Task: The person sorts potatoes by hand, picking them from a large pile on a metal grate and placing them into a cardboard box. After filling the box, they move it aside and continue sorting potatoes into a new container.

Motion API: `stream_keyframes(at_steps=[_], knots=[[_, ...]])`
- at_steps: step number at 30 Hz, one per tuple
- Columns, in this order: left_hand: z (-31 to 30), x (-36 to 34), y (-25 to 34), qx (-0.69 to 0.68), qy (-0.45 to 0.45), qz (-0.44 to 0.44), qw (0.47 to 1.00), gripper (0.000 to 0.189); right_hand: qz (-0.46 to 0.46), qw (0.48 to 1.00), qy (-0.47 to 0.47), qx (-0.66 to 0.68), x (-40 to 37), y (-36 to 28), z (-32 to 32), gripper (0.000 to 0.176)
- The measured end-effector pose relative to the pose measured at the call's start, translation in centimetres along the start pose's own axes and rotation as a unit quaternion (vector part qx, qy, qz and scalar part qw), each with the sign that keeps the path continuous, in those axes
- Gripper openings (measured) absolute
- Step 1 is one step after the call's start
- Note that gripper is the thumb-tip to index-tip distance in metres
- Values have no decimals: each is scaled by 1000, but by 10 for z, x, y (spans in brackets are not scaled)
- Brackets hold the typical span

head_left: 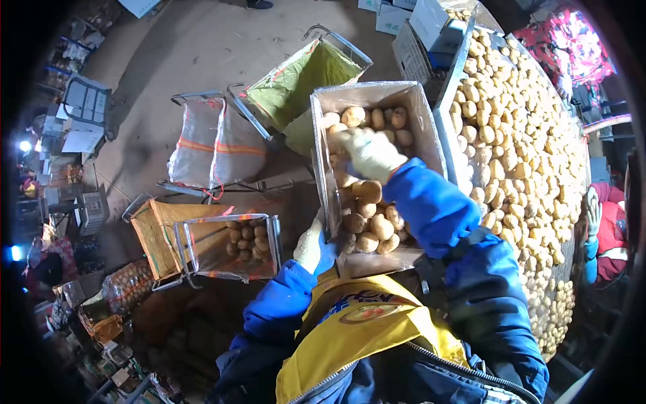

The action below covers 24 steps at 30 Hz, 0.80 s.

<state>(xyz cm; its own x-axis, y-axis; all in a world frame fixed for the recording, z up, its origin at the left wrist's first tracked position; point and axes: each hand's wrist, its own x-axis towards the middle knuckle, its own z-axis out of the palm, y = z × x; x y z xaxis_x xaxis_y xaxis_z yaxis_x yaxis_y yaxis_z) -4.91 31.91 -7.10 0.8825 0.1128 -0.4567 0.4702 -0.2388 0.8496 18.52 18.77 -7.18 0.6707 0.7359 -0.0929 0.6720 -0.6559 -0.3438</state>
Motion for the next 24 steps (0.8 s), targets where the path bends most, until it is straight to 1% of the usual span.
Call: stream_keyframes(at_steps=[2, 3, 4, 5, 6, 7, 8, 10, 11, 12, 14, 15, 16, 17, 18, 19, 20, 21, 22, 23, 24], knots=[[1, -3, -14, 27, -3, 72, 997, 81, -15, 992, 126, 6, -15, -13, 30, 29], [-1, 1, -12, 28, -3, 76, 997, 81, -1, 996, 91, -7, -19, -12, 31, 32], [-1, 3, -12, 25, -1, 61, 998, 79, -36, 991, 127, 4, -26, -7, 29, 26], [2, 0, -13, 20, -4, 41, 999, 76, -11, 989, 122, 80, -35, 2, 28, 26], [5, -1, -12, 14, -6, 24, 1000, 74, 13, 981, 118, 152, -43, 4, 11, 26], [3, 0, -2, 23, -4, 30, 999, 73, 21, 989, 138, 39, -54, 13, 1, 27], [1, 1, -1, 24, -6, 37, 999, 73, 59, 989, 127, -55, -62, 23, -1, 33], [-2, 3, 1, 29, -29, -21, 999, 73, 122, 976, 179, -3, -88, 40, 21, 33], [7, 4, -15, -83, -12, 36, 996, 74, 131, 983, 107, 78, -102, 48, 29, 37], [11, 5, -30, -79, -19, 43, 996, 74, 120, 986, 78, 84, -119, 21, 5, 41], [11, 12, -45, 74, 12, 49, 996, 73, 4, 991, 132, -23, -156, 6, 14, 40], [4, 3, -11, 65, 1, 28, 998, 69, -12, 993, 115, 31, -168, -2, -3, 38], [18, 9, -41, -120, 12, 105, 987, 59, -26, 991, 98, 87, -182, -13, -27, 37], [15, 7, -31, -101, 0, 73, 992, 56, 50, 987, -17, 149, -195, -20, -45, 33], [9, 7, -20, -80, -16, 42, 996, 52, 47, 982, 51, 175, -214, -11, -32, 29], [6, 16, -37, -149, -29, -7, 988, 51, 57, 973, 101, 198, -231, -15, -42, 30], [-5, 36, -78, -277, -42, -52, 959, 47, 67, 961, 152, 219, -249, -20, -56, 30], [-8, 31, -63, -73, -18, 22, 997, 41, 78, 954, 172, 233, -267, -20, -62, 32], [-10, 20, -31, 131, 12, 102, 986, 37, 57, 952, 208, 219, -285, -22, -69, 34], [-12, 4, 12, 84, -5, 1, 996, 36, 85, 953, 216, 194, -305, -25, -81, 34], [-10, -7, 43, 39, -23, -103, 994, 34, 114, 953, 223, 171, -328, -28, -88, 35]])
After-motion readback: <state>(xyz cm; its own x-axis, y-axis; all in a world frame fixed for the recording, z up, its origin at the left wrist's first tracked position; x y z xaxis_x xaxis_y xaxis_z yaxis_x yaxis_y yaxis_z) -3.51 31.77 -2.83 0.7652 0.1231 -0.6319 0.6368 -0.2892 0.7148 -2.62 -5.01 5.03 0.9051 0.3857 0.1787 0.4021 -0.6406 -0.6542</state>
